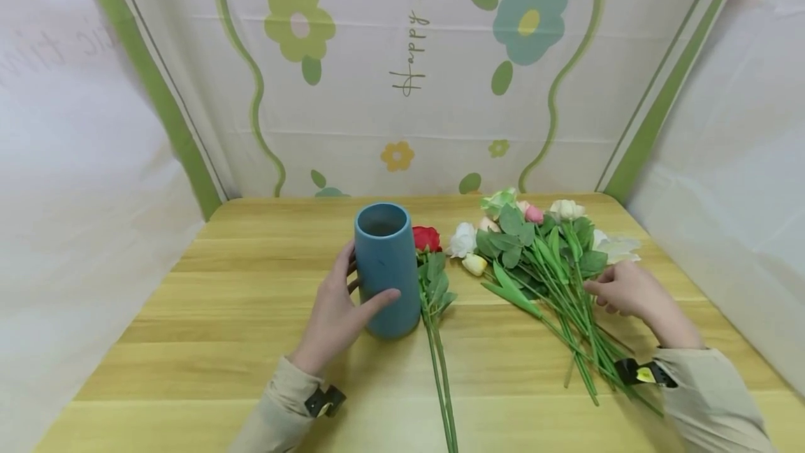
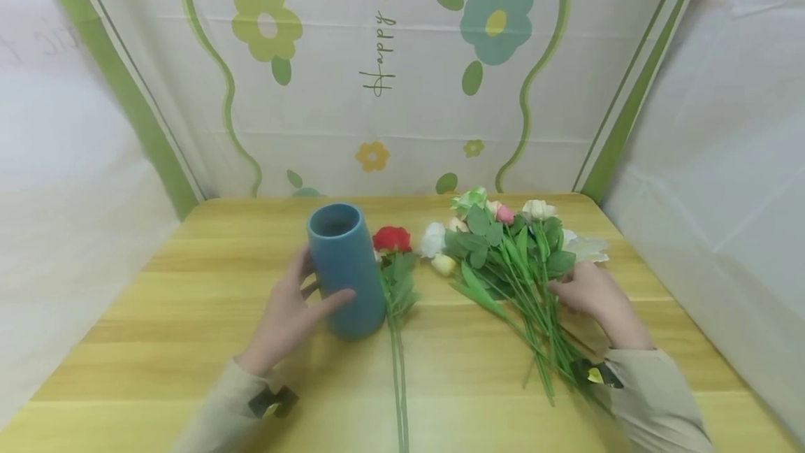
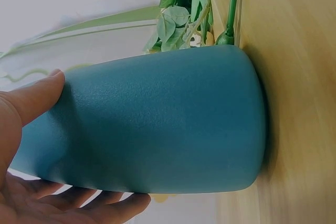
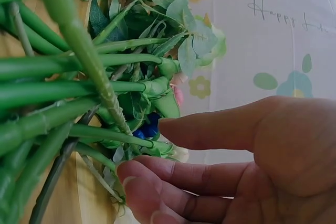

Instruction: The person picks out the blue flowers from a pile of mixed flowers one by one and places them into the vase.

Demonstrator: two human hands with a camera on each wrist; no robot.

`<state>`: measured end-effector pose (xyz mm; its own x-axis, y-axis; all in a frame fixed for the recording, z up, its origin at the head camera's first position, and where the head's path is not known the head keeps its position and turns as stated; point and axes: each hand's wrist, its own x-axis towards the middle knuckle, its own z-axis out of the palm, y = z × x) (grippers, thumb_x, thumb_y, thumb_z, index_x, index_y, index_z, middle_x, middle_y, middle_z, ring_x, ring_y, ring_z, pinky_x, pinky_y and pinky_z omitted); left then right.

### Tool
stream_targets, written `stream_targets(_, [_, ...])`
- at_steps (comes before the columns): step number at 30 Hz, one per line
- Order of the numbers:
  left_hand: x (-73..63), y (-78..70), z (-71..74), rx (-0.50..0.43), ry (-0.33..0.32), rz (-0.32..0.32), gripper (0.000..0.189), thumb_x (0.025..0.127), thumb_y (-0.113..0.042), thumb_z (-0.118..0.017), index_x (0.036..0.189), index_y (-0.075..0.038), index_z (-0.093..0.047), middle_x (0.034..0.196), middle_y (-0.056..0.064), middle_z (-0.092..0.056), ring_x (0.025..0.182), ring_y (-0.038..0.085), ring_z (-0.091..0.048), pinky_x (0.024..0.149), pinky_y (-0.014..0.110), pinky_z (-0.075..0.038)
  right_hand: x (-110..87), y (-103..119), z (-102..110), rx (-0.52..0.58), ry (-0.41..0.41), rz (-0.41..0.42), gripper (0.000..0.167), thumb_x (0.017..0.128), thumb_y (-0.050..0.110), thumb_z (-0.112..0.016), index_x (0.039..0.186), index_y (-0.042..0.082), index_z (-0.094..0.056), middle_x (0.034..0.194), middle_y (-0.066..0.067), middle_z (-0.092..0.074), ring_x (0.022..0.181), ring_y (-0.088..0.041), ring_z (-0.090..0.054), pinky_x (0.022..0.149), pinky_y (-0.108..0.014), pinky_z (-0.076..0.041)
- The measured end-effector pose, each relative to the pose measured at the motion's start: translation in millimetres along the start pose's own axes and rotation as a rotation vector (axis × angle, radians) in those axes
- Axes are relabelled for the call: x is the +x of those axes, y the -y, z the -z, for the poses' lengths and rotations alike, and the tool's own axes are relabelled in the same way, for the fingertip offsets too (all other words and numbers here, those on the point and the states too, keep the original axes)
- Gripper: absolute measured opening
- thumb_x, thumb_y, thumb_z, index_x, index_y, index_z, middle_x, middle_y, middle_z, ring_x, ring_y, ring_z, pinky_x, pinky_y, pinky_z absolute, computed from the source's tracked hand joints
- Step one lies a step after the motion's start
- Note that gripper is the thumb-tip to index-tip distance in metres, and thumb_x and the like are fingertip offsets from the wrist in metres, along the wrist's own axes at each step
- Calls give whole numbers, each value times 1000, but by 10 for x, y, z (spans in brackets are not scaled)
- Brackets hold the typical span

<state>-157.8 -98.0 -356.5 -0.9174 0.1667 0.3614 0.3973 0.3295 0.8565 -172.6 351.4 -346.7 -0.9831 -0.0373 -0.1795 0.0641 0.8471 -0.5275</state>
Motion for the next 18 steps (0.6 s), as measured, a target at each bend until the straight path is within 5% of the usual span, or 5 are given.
stream_targets(14, [-1,15,2,18,-9,-8,91,82,-35,-82,153,-18,-28,145,4,-43,130,26,-44,101,51,-44,54,-22,-40,-42,17,-5,31,97,19,-60,71,2,-67,62,-4,-60,56,-20,-56,50,-34,-48])
stream_targets(18, [-5,8,1,22,-2,-13,91,82,-36,-82,153,-18,-28,145,4,-43,130,26,-45,101,51,-44,68,-52,-75,-30,23,-2,27,97,16,-60,76,1,-69,63,-5,-60,58,-20,-58,51,-36,-51])
